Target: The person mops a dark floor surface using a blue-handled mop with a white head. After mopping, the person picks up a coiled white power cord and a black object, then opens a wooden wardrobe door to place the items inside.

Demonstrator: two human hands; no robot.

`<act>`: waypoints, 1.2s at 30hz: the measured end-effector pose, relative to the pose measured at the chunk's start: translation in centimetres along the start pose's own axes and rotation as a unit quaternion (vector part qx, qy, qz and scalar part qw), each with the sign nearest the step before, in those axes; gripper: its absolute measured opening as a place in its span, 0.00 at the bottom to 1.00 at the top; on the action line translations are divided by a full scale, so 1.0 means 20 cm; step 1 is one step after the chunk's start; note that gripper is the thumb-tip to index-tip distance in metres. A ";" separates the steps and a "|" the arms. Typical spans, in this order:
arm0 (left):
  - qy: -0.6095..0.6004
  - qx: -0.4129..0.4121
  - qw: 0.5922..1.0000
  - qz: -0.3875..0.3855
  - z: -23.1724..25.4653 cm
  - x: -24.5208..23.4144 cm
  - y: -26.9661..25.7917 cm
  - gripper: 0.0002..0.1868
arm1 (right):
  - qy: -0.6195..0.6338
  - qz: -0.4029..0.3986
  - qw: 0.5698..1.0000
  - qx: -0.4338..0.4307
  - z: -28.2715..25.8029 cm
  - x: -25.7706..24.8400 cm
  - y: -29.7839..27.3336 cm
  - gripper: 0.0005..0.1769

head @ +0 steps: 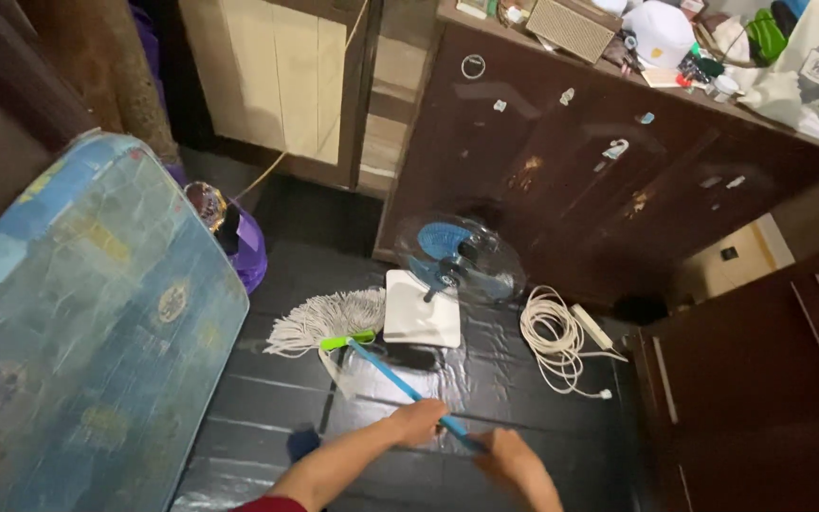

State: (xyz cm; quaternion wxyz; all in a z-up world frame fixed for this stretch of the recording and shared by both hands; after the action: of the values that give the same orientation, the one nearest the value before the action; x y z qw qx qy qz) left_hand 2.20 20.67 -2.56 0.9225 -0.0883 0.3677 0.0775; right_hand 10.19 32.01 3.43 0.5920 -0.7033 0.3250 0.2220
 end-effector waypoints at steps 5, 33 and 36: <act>-0.055 -0.096 0.994 -0.002 -0.23 -0.10 -0.23 0.24 | 0.084 -0.036 0.990 0.110 -0.35 -0.15 0.05 0.24; 0.047 -0.240 0.965 0.093 -1.18 -0.50 -0.79 0.21 | 0.054 0.002 0.994 0.090 -0.24 -0.20 1.32 0.27; 0.075 -0.165 0.977 0.111 -0.85 -0.33 -0.46 0.23 | 0.058 -0.006 0.998 0.020 0.02 -0.02 1.01 0.23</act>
State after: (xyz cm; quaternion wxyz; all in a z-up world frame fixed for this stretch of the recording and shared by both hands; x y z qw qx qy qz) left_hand -11.91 7.46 -9.09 0.8509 -0.2033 0.4251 0.2324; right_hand -4.58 30.61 -10.37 0.5878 -0.7049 0.3584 0.1708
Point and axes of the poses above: each hand's wrist, its own y-axis towards the middle knuckle, its own x-axis out of the palm, z = x × y, the point moved 9 cm from there along y, towards the middle knuckle, and after that the axes turned 12 degrees about -z, right-handed, at the moved point
